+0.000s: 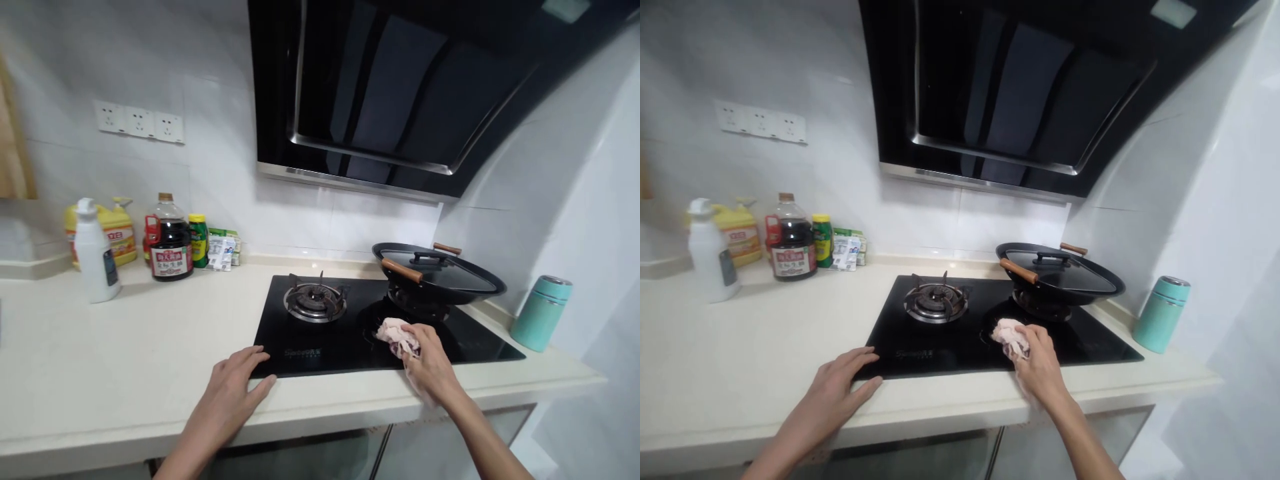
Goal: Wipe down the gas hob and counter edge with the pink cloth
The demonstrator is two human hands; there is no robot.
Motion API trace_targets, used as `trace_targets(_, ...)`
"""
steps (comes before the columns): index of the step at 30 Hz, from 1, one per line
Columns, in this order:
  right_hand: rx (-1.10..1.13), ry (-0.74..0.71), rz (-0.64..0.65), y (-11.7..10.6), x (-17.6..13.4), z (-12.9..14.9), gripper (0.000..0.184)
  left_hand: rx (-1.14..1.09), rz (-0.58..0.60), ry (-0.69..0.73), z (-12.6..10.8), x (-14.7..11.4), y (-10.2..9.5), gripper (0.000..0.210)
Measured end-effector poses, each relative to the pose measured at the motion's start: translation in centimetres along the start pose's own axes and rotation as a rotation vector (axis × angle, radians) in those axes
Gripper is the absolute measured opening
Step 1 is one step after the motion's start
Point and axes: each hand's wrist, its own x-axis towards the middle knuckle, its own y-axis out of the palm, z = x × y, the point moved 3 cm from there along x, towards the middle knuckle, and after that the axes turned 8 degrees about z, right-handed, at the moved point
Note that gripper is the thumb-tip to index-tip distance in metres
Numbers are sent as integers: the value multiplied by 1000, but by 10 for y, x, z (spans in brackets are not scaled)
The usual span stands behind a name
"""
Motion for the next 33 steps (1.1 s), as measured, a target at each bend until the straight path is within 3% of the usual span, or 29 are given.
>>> trace_targets(4, -29, 54, -118, -5, 12, -9, 54, -22, 11, -23, -3, -2, -2, 39)
trace_targets(7, -84, 100, -81, -3, 26, -8, 60, -36, 25, -25, -3, -2, -2, 39)
trace_targets(11, -268, 145, 77, 8, 48, 2, 55, -48, 26, -29, -3, -1, -1, 40)
trace_targets(14, -390, 118, 269, 9, 65, 8, 50, -46, 15, -16, -4, -1, -3, 39)
trace_targets(18, -380, 72, 539, 0, 93, 9, 49, -44, 5, -1, -5, -1, -3, 40)
trace_targets(22, -388, 66, 700, -1, 109, 14, 50, -49, 5, -13, -4, -1, -2, 41)
trace_targets(27, -424, 42, 684, 7, 83, 20, 50, -59, 50, -50, -7, -3, -4, 44)
trace_targets(33, -389, -103, 457, 6, 14, 8, 48, -53, 14, -1, -9, -2, -4, 43)
